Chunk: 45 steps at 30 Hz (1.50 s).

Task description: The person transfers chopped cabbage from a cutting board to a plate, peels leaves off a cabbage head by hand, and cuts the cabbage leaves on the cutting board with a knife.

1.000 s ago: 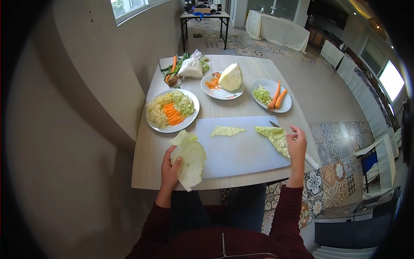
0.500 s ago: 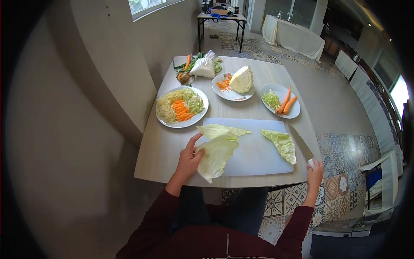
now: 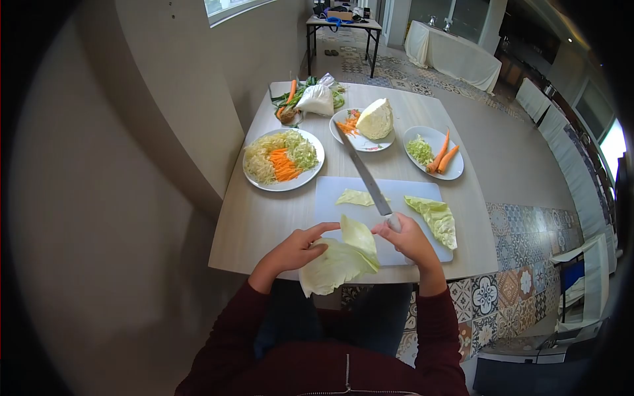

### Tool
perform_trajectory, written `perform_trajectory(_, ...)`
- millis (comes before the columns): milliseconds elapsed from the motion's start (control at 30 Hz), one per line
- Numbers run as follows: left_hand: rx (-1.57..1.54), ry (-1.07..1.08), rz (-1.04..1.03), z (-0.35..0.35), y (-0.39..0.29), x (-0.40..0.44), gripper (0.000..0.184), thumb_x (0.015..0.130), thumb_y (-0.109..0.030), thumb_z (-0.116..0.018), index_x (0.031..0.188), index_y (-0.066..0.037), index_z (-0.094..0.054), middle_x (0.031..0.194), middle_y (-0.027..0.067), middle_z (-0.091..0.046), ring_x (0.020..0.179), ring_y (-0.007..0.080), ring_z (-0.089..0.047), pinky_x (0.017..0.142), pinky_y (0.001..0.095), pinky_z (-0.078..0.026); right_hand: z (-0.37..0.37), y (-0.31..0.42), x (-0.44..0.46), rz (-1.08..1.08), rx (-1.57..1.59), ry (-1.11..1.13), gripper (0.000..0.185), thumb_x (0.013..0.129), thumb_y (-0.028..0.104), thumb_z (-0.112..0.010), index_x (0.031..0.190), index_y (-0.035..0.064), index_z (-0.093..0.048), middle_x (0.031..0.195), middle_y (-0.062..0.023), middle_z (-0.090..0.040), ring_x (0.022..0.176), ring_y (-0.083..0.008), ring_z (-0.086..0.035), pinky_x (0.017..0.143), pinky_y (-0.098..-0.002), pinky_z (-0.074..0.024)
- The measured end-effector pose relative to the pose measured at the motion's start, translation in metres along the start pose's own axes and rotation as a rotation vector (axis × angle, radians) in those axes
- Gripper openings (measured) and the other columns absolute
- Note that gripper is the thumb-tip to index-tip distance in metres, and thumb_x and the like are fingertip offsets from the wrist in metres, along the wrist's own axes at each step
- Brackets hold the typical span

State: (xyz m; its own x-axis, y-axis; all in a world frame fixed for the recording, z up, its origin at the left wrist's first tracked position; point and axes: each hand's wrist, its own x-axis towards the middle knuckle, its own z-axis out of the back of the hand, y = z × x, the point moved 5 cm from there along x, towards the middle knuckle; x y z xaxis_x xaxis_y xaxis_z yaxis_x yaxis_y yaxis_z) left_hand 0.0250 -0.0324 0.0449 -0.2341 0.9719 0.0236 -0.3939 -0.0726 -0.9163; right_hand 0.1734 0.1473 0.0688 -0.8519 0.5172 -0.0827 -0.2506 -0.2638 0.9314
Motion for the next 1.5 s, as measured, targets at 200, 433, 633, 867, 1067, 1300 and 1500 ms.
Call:
perform_trajectory(200, 0.077, 0.124, 0.158, 0.002, -0.005, -0.007, 0.045, 0.087, -0.008, -0.051, 0.132, -0.013, -0.046, 0.082, 0.0094, -0.064, 0.074, 0.0158, -0.06, 0.076, 0.0302, -0.047, -0.029, -0.006, 0.012, -0.03, 0.311, 0.023, 0.03, 0.076, 0.011, -0.075, 0.075, 0.0125, -0.045, 0.063, 0.0081, -0.043, 0.052, -0.0017, -0.037, 0.045, -0.0184, -0.0286)
perform_trajectory(433, -0.029, -0.031, 0.07, 0.007, 0.029, -0.018, 0.028, 0.086, -0.01, -0.052, 0.113, -0.004, -0.058, 0.085, 0.0137, -0.065, 0.077, 0.0184, -0.061, 0.076, 0.0313, -0.048, 0.044, -0.024, 0.061, 0.135, -0.089, -0.298, 0.022, 0.075, 0.008, -0.071, 0.081, 0.004, -0.05, 0.066, -0.0032, -0.053, 0.058, -0.0136, -0.05, 0.056, -0.0282, -0.0417)
perform_trajectory(633, 0.031, -0.151, 0.127, 0.017, 0.031, -0.01, 0.023, 0.083, -0.014, -0.057, 0.099, 0.002, -0.061, 0.08, 0.0132, -0.064, 0.071, 0.0173, -0.058, 0.069, 0.0312, -0.047, 0.032, -0.01, 0.095, 0.208, -0.556, -0.185, 0.026, 0.073, 0.011, -0.072, 0.087, -0.0024, -0.055, 0.076, -0.0169, -0.062, 0.073, -0.0373, -0.058, 0.071, -0.0387, -0.0463)
perform_trajectory(867, 0.045, -0.156, 0.192, 0.028, 0.037, 0.014, 0.018, 0.083, -0.012, -0.058, 0.094, 0.002, -0.062, 0.077, 0.003, -0.061, 0.072, 0.0082, -0.054, 0.066, 0.026, -0.046, 0.033, 0.001, 0.06, 0.428, -0.67, -0.346, 0.033, 0.076, 0.023, -0.074, 0.088, -0.001, -0.055, 0.075, -0.0112, -0.061, 0.068, -0.0271, -0.056, 0.066, -0.034, -0.0451)
perform_trajectory(1067, -0.158, -0.112, 0.173, 0.019, 0.036, 0.032, 0.021, 0.084, -0.015, -0.062, 0.096, 0.002, -0.064, 0.08, 0.0011, -0.063, 0.072, 0.0074, -0.055, 0.068, 0.0242, -0.046, 0.013, -0.023, 0.017, 0.062, -0.036, -0.186, 0.039, 0.076, 0.034, -0.076, 0.083, 0.0008, -0.057, 0.074, -0.01, -0.064, 0.067, -0.0153, -0.057, 0.064, -0.0307, -0.0458)
perform_trajectory(1300, 0.112, 0.104, 0.187, 0.017, 0.017, 0.053, 0.03, 0.078, -0.02, -0.07, 0.1, -0.001, -0.062, 0.077, 0.0045, -0.063, 0.071, 0.0086, -0.056, 0.068, 0.0251, -0.046, -0.025, -0.024, -0.01, 0.067, -0.184, -0.141, 0.035, 0.069, 0.025, -0.077, 0.08, 0.0006, -0.055, 0.07, -0.0106, -0.065, 0.06, -0.0173, -0.06, 0.059, -0.0304, -0.0479)
perform_trajectory(1500, -0.047, -0.169, 0.199, 0.021, 0.03, 0.026, 0.043, 0.078, -0.018, -0.069, 0.113, -0.005, -0.049, 0.092, 0.0107, -0.061, 0.079, 0.0122, -0.058, 0.069, 0.0259, -0.047, -0.03, -0.038, -0.003, 0.003, -0.225, -0.314, 0.027, 0.069, 0.018, -0.073, 0.075, 0.0007, -0.054, 0.066, -0.015, -0.061, 0.061, -0.0279, -0.062, 0.059, -0.0354, -0.0483)
